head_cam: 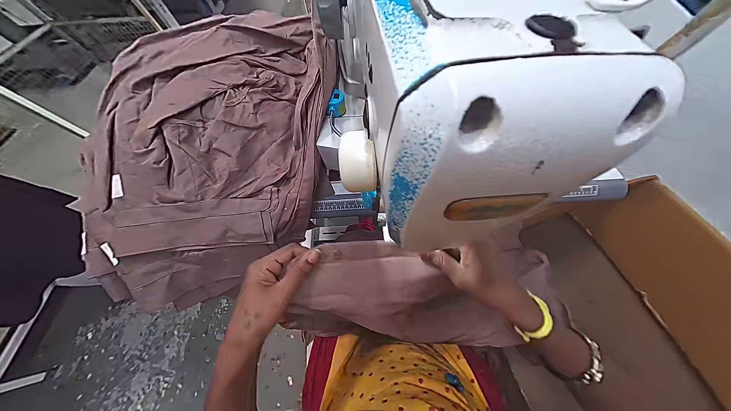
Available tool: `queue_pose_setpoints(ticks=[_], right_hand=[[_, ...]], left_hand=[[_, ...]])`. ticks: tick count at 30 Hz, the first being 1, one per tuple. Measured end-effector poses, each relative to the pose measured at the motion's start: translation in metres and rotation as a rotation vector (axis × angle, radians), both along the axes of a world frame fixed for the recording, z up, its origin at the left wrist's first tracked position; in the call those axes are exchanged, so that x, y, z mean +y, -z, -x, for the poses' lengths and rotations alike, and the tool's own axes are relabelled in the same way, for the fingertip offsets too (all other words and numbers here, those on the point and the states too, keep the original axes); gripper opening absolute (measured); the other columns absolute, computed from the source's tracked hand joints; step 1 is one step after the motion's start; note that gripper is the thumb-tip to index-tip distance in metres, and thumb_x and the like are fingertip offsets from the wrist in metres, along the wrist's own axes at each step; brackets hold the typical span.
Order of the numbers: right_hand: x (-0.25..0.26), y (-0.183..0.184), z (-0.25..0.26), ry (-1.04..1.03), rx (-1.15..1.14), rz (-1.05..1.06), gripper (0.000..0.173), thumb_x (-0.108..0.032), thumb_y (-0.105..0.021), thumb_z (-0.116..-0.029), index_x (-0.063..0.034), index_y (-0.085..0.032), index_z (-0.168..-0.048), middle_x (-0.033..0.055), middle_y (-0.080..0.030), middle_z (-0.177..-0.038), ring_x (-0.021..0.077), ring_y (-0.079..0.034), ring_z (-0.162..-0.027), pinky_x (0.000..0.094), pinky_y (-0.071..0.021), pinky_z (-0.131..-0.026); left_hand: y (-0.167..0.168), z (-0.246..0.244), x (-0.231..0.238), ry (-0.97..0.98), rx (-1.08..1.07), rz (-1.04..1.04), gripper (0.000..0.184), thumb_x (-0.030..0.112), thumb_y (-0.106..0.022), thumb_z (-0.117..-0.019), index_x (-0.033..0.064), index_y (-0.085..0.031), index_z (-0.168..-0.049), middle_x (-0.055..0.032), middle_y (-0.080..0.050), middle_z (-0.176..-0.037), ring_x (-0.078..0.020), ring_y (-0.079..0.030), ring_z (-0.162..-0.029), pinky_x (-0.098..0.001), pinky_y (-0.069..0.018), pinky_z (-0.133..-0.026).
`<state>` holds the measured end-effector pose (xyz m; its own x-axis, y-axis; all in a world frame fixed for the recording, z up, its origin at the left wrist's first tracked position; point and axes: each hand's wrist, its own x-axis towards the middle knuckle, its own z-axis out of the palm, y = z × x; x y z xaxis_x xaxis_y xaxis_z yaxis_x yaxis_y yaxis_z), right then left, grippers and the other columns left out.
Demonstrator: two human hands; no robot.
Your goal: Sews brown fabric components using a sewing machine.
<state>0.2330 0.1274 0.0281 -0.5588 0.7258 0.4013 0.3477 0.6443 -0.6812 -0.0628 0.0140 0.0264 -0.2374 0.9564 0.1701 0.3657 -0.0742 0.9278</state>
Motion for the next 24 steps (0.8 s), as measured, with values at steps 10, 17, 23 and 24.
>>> queue_pose_setpoints(ticks=[10,17,23,24], right_hand=[[0.021,-0.012,0.016,0.146,-0.099,0.303,0.035,-0.034,-0.076,-0.0871,-0.0034,-0.066,-0.101,-0.0007,-0.061,-0.078,0.0056,-0.056,-0.073,0.0288,-0.0475,-0.069],[0.038,0.001,-0.033,0.182,-0.042,0.227,0.024,-0.032,-0.063,-0.0978,-0.0088,-0.061,-0.104,-0.0123,-0.049,-0.063,-0.0043,-0.046,-0.054,0.0189,-0.0424,-0.054],[0.044,-0.006,-0.052,0.246,-0.383,0.054,0.027,-0.028,-0.059,-0.1000,-0.0042,-0.068,-0.109,0.0072,-0.060,-0.069,0.0251,-0.059,-0.065,0.0487,-0.0466,-0.061],[0.049,-0.006,-0.055,0.292,-0.414,0.000,0.023,-0.021,-0.062,-0.0992,-0.0016,-0.071,-0.107,0.0158,-0.067,-0.078,0.0357,-0.066,-0.074,0.0577,-0.0497,-0.067]], left_hand=[[0.036,0.011,0.005,-0.132,-0.012,0.160,0.021,0.027,-0.060,-0.0986,0.0151,-0.070,-0.084,0.0123,-0.061,-0.068,0.0050,-0.055,-0.058,-0.0126,-0.0444,-0.054],[0.016,-0.001,0.025,-0.080,0.167,0.111,0.026,0.035,-0.060,-0.0986,0.0151,-0.073,-0.088,0.0121,-0.064,-0.075,0.0067,-0.056,-0.065,-0.0149,-0.0457,-0.061],[0.025,-0.012,0.035,-0.142,0.460,0.080,0.037,0.045,-0.055,-0.0986,0.0132,-0.073,-0.089,0.0032,-0.065,-0.074,-0.0087,-0.059,-0.066,-0.0356,-0.0466,-0.062],[0.028,-0.018,0.035,-0.132,0.522,0.042,0.040,0.042,-0.054,-0.1001,0.0084,-0.075,-0.097,-0.0066,-0.071,-0.086,-0.0208,-0.066,-0.077,-0.0474,-0.0511,-0.069]])
